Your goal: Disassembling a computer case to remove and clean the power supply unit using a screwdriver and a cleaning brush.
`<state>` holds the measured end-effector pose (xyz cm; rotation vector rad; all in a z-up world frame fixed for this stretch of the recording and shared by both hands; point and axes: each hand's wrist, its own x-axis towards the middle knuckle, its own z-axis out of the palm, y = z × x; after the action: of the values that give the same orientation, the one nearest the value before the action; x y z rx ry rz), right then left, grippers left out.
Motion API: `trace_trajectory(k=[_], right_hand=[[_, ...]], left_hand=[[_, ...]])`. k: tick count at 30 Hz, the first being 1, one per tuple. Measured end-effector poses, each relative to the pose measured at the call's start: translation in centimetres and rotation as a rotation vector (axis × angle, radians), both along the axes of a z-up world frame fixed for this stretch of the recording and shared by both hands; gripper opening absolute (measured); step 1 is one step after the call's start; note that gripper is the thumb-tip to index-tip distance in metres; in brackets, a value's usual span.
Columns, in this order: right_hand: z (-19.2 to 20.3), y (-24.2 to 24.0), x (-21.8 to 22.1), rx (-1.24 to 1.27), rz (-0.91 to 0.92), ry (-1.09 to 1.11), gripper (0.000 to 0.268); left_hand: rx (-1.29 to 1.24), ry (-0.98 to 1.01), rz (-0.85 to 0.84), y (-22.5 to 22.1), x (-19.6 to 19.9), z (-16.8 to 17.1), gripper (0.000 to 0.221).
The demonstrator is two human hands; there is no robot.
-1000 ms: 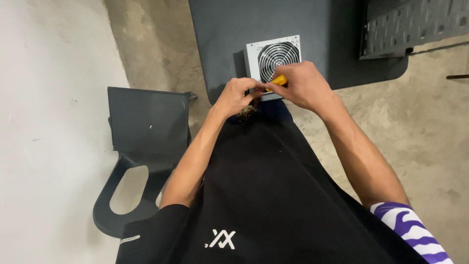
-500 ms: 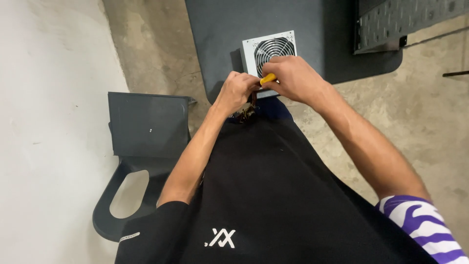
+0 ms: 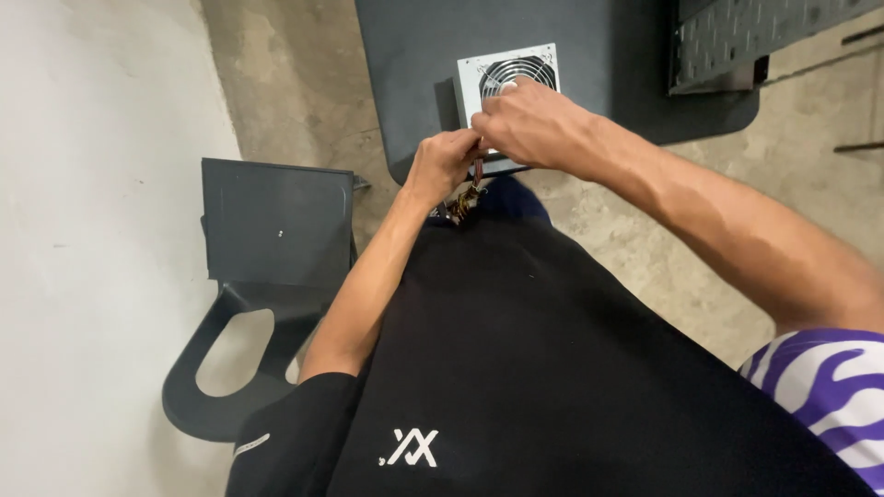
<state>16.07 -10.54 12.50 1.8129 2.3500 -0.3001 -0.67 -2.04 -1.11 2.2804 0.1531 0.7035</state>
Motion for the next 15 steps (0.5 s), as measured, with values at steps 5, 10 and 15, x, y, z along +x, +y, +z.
trace_trajectory(k=[5, 10, 15], right_hand=[[1.6, 0.2, 0.1, 0.037, 0.116, -0.029, 0.027], [-1.2, -0.5, 0.4, 0.112, 0.063, -0.151, 0.020], [-0.6, -1.3, -1.0, 0.127, -0.068, -0.245, 0.041]], left_hand=[[0.065, 0.091, 0.136, -1.5, 0.0, -0.1, 0.022], [-0.384, -0.015, 0.050, -2.5, -0.9, 3.4, 0.041], [-0.248, 0.003, 0.151, -3.4, -0.4, 1.8, 0.027]])
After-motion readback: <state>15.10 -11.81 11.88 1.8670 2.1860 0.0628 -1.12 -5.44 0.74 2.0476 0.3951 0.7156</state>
